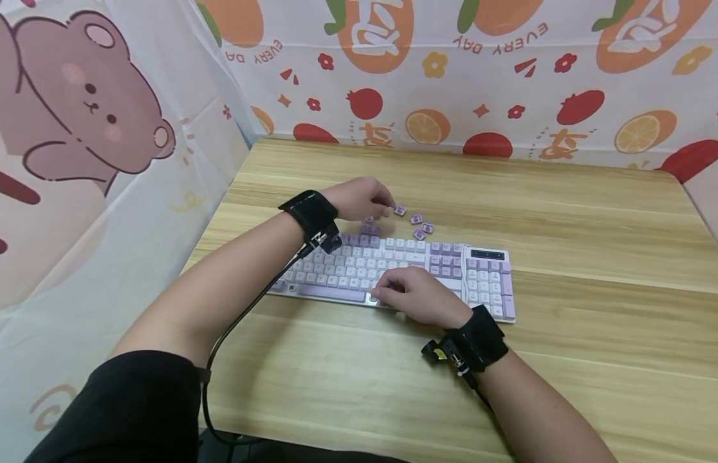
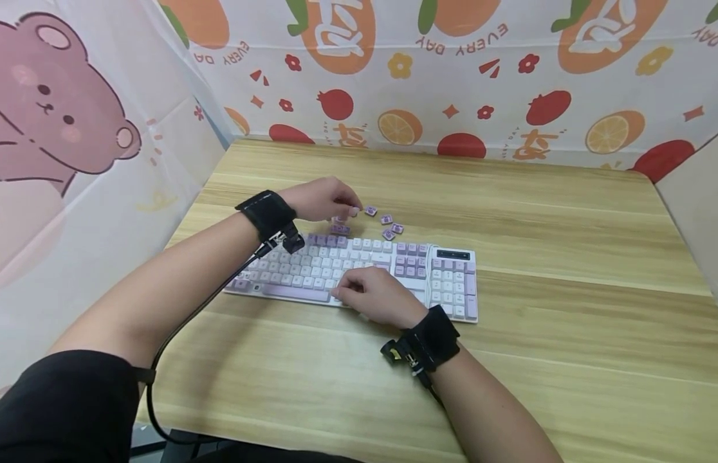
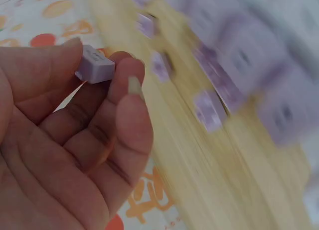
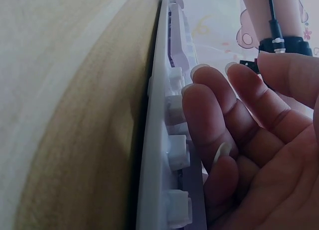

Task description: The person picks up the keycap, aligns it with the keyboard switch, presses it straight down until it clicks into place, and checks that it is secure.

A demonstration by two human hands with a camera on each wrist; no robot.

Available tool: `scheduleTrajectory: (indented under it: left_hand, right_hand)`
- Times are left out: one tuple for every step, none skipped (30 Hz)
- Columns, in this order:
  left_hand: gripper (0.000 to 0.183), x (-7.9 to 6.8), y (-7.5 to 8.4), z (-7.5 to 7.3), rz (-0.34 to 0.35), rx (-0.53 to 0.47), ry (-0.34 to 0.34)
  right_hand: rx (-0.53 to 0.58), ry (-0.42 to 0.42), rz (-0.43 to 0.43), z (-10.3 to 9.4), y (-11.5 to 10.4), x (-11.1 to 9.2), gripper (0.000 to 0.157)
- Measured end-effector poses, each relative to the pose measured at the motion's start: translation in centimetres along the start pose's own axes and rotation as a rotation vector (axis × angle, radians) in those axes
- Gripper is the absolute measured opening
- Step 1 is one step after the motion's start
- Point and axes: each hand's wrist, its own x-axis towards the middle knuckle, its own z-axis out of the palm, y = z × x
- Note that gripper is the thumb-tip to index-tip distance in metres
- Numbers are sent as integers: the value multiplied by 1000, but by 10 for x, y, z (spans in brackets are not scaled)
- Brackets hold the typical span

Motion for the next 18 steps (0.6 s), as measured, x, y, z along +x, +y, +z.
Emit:
scheduleTrajectory:
  left_hand:
    - [26,-2,1,-1,5,-55,-5]
    - [27,-5,2,-1,6,-116,-8]
    - [27,-7,3,-1,11,-170,-9]
    - [27,-8,3,-1,18,-224,-8]
    - [28,-10,4,-1,24,-272,-6]
    - [28,-12,4,0,30,-317,1]
    - [28,-13,3,1,37,-354,9]
    - [28,-15,3,2,41,-397,15]
    - [29,-17,3,3,44,-434,21]
    - [29,-19,2,5,49,-469,28]
    - [29,-21,2,7,54,-497,37]
    - [29,-23,2,8,60,-520,47]
    - [29,-25,2,10,67,-534,58]
    - [29,-27,2,11,73,-544,72]
    - [29,-29,2,13,79,-550,87]
    - [29,-31,2,14,82,-556,103]
    - [28,-33,3,16,82,-560,120]
    - [28,-34,3,17,82,-568,133]
  right_hand:
    - [1,-1,-2,0,0,0,22]
    - [2,-2,-2,0,0,0,21]
    - [2,-2,-3,0,-1,0,21]
    - [3,-2,-3,0,-1,-1,21]
    - [2,-1,-4,0,-1,-1,21]
    - [3,0,-5,0,-1,-1,21]
    - [3,0,-6,0,-1,-1,21]
    - [4,0,-7,0,-1,-1,21]
    - [4,-1,-8,0,-1,-1,21]
    - [5,-1,-9,0,-1,-1,21]
    - [6,-2,-10,0,-1,-1,21]
    - [7,-2,-11,0,-1,-1,21]
    - [7,-2,-12,0,-1,-1,21]
    - [8,-1,-12,0,-1,-1,21]
    - [7,0,-13,0,-1,-1,21]
    - [9,1,-14,0,0,-1,21]
    - [8,3,-16,0,0,-1,21]
    - [7,5,-18,1,0,-1,21]
